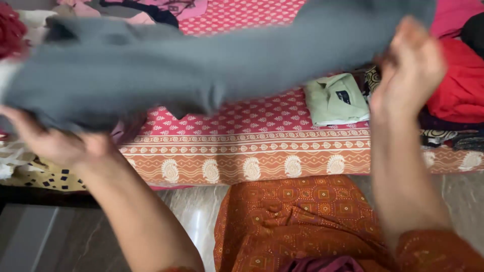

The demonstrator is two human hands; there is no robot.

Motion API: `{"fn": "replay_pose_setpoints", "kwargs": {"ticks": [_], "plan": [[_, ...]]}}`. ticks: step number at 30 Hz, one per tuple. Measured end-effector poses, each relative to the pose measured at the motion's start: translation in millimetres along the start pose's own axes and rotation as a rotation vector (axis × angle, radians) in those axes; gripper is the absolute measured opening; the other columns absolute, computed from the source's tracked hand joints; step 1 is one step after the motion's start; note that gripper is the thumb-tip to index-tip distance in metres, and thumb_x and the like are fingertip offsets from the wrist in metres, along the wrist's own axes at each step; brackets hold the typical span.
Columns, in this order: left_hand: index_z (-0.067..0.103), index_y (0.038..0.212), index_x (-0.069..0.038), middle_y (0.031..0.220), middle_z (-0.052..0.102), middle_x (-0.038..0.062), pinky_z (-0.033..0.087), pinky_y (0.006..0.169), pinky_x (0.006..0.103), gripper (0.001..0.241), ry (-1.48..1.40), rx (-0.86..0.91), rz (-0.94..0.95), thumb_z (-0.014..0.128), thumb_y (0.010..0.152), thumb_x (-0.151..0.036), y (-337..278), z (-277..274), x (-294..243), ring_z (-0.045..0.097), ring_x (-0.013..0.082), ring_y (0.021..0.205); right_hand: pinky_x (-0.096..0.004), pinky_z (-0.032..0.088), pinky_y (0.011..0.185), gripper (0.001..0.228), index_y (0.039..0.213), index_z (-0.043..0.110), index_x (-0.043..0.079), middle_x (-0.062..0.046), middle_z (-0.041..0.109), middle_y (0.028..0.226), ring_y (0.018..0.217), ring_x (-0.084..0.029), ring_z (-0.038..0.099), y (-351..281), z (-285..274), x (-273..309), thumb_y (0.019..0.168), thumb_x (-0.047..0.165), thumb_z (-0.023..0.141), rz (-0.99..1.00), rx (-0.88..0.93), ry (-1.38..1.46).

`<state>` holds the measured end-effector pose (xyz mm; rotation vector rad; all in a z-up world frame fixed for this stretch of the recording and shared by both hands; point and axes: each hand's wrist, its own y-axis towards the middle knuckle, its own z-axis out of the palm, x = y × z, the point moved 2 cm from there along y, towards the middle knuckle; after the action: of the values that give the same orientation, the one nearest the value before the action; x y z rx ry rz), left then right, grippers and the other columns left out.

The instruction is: Folding different items of clothing on a bed spread.

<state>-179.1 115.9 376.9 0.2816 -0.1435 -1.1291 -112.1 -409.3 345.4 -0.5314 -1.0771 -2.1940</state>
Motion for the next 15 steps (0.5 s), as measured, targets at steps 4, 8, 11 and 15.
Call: {"fn": "replay_pose_setpoints", "kwargs": {"ticks": [4, 8, 11, 15], "plan": [[0.053, 0.146, -0.001, 0.151, 0.058, 0.020, 0.043, 0.120, 0.0565, 0.061, 0.465, -0.103, 0.049, 0.038, 0.106, -0.044, -37.3, -127.8, -11.0, 0.056, 0.0394, 0.137, -0.026, 0.053, 0.067, 0.017, 0.104, 0.071, 0.000, -0.007, 0.072, 0.093, 0.075, -0.013, 0.065, -79.8, -84.4, -63.3, 0.090, -0.010, 0.072, 0.322, -0.178, -0.379], [0.059, 0.138, -0.002, 0.142, 0.063, 0.016, 0.047, 0.114, 0.0499, 0.053, 0.604, -0.563, -0.036, 0.045, 0.104, -0.040, -76.1, -233.5, -6.9, 0.061, 0.0338, 0.131, -0.025, 0.049, 0.058, 0.018, 0.103, 0.071, 0.002, -0.012, 0.074, 0.097, 0.066, -0.015, 0.064, -144.0, -106.0, -95.3, 0.089, -0.006, 0.064, 0.966, -0.195, -0.624], [0.061, 0.133, 0.000, 0.131, 0.067, 0.015, 0.053, 0.103, 0.0474, 0.047, 0.912, -0.716, -0.121, 0.054, 0.101, -0.033, -91.9, -277.5, -13.4, 0.066, 0.0311, 0.117, -0.028, 0.057, 0.062, 0.017, 0.102, 0.072, -0.001, -0.013, 0.073, 0.100, 0.067, -0.015, 0.064, -165.4, -143.2, -127.7, 0.091, -0.006, 0.061, 1.130, -0.129, -0.583], [0.062, 0.130, -0.002, 0.120, 0.068, 0.012, 0.055, 0.092, 0.0436, 0.038, 1.261, -0.746, -0.178, 0.061, 0.099, -0.024, -84.9, -235.3, -17.2, 0.068, 0.0260, 0.103, -0.026, 0.054, 0.063, 0.021, 0.102, 0.075, 0.006, -0.007, 0.079, 0.104, 0.066, -0.014, 0.063, -133.6, -86.1, -81.7, 0.087, -0.004, 0.066, 1.049, -0.061, -0.714]]}}
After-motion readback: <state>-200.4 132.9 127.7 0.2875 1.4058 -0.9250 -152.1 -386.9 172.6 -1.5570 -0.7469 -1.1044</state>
